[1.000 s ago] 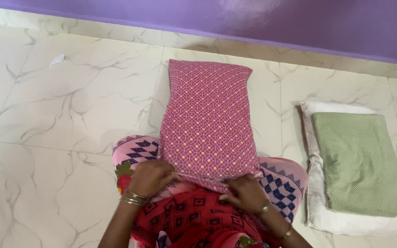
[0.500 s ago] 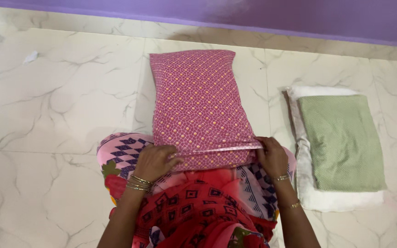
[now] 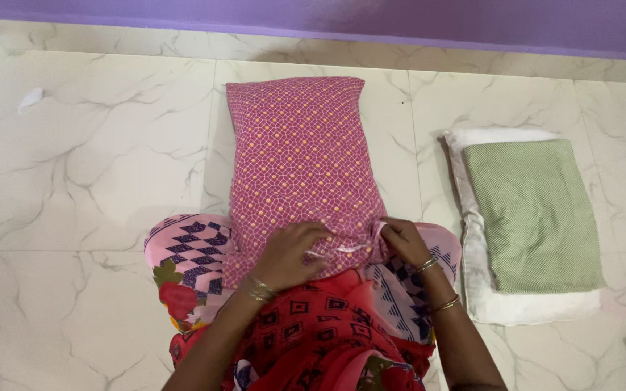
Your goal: The person inserts a white pillow into a pink patterned pillowcase, smooths it, and zips it closed. Then the person inserts another white pillow into a green patterned pillowcase, smooths it, and zips it closed.
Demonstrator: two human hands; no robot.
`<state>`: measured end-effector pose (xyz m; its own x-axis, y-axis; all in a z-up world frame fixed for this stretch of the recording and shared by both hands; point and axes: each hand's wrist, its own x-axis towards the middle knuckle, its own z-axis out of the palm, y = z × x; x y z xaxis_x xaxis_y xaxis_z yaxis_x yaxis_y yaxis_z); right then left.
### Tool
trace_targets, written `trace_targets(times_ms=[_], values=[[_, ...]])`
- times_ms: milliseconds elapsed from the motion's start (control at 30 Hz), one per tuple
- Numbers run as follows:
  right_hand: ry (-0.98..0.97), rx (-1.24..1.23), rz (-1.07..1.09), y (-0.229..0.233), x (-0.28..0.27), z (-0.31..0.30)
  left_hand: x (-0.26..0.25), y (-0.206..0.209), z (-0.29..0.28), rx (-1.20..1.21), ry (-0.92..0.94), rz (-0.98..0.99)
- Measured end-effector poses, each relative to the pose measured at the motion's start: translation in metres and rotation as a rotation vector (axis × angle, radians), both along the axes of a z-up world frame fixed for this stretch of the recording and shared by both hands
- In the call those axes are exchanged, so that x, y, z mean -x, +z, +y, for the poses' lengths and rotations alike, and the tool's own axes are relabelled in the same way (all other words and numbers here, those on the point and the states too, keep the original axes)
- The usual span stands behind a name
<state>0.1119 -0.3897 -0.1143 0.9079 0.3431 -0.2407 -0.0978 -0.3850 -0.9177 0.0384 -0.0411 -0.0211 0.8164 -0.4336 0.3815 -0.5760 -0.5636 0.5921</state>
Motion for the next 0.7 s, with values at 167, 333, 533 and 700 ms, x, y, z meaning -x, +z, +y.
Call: trace_targets(times_ms=[167, 333, 533, 700], values=[[-0.259, -0.411, -0.148, 0.009, 0.004, -0.001, 0.005, -0.036, -0.029, -0.155, 0.092, -0.061], [-0.322, -0.219, 0.237, -0.033, -0.001, -0.01, 0.001, -0.055, -0.027, -0.274, 0.092, 0.633], [-0.223, 0.108, 0.078, -0.028, -0.021, -0.005, 0.005, -0.023, 0.015, -0.206, 0.126, 0.741], [-0.324, 0.261, 0.092, -0.003, -0.034, 0.02, 0.027, 0.003, 0.104, -0.058, 0.317, 0.742]])
